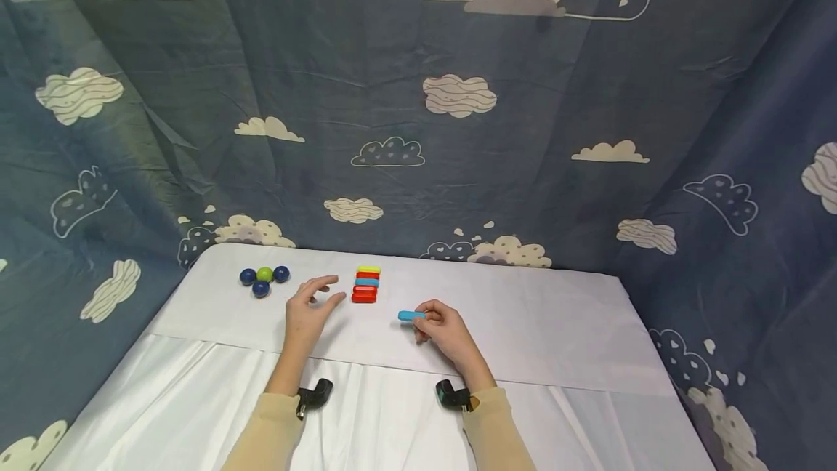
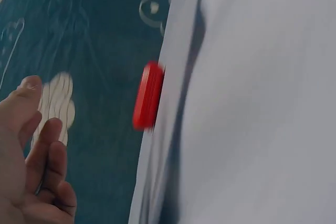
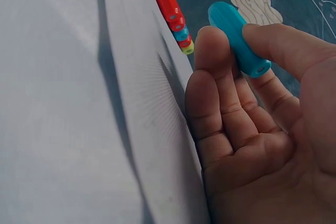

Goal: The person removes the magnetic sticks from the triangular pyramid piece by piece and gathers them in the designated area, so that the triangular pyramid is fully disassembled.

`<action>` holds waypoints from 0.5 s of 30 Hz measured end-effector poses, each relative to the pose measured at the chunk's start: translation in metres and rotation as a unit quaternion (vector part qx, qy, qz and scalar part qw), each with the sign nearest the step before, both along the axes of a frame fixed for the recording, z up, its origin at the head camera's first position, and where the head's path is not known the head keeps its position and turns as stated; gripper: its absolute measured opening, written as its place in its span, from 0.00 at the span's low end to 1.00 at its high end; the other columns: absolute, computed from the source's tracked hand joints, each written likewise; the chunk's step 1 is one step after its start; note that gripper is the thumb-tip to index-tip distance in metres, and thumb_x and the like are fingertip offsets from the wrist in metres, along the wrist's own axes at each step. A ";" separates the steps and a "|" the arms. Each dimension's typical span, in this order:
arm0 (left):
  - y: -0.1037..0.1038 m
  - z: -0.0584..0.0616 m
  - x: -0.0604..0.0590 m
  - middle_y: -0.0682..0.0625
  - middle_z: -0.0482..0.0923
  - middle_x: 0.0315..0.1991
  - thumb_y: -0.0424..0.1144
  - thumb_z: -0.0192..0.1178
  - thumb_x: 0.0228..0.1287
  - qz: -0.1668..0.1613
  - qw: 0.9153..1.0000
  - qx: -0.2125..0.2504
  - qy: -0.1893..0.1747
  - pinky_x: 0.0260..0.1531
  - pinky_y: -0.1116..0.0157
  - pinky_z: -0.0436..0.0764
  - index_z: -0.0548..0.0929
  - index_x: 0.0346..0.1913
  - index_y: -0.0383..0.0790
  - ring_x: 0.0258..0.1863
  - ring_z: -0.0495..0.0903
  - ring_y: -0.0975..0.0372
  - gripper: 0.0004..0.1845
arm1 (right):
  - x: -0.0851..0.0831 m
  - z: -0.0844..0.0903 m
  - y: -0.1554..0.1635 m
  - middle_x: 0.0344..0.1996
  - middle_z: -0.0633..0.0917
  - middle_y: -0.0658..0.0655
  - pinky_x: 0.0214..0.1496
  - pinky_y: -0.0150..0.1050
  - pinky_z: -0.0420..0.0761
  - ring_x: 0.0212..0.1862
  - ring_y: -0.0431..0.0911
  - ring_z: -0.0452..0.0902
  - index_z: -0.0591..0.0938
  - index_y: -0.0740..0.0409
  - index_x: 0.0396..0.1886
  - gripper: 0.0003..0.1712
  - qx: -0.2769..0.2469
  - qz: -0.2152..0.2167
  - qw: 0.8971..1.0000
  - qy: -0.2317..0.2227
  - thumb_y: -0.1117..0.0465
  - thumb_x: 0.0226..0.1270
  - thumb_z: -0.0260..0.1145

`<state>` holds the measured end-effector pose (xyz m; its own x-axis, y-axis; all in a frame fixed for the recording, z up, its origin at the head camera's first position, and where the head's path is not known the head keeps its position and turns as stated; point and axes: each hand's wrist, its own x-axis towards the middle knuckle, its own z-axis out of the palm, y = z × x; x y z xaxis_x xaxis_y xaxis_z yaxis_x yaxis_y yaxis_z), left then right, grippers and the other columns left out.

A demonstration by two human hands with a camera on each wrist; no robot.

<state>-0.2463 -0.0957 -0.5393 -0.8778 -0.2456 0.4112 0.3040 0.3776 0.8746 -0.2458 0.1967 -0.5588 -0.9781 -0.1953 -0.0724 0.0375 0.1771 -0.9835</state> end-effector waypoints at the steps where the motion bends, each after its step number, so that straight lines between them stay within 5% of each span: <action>1: 0.007 -0.001 0.001 0.49 0.91 0.50 0.36 0.80 0.57 -0.018 1.000 -0.005 -0.007 0.51 0.52 0.80 0.91 0.54 0.42 0.49 0.83 0.54 0.20 | 0.000 0.000 0.000 0.34 0.87 0.57 0.39 0.32 0.84 0.32 0.43 0.84 0.80 0.65 0.53 0.15 0.001 0.000 1.000 0.000 0.62 0.73 0.71; 7: 0.031 -0.007 0.010 0.51 0.91 0.46 0.39 0.81 0.57 -0.101 0.993 -0.028 -0.048 0.54 0.51 0.81 0.91 0.55 0.45 0.47 0.82 0.57 0.21 | 0.002 0.003 -0.004 0.32 0.86 0.53 0.37 0.33 0.82 0.29 0.44 0.81 0.82 0.63 0.53 0.15 0.009 -0.005 1.000 0.004 0.62 0.72 0.72; 15: 0.036 -0.013 0.014 0.52 0.92 0.44 0.37 0.81 0.56 -0.117 0.991 -0.059 -0.032 0.49 0.58 0.83 0.91 0.53 0.43 0.44 0.85 0.56 0.20 | 0.006 0.011 -0.018 0.27 0.82 0.51 0.30 0.33 0.76 0.25 0.45 0.75 0.85 0.60 0.50 0.12 0.034 -0.016 0.999 0.023 0.60 0.72 0.72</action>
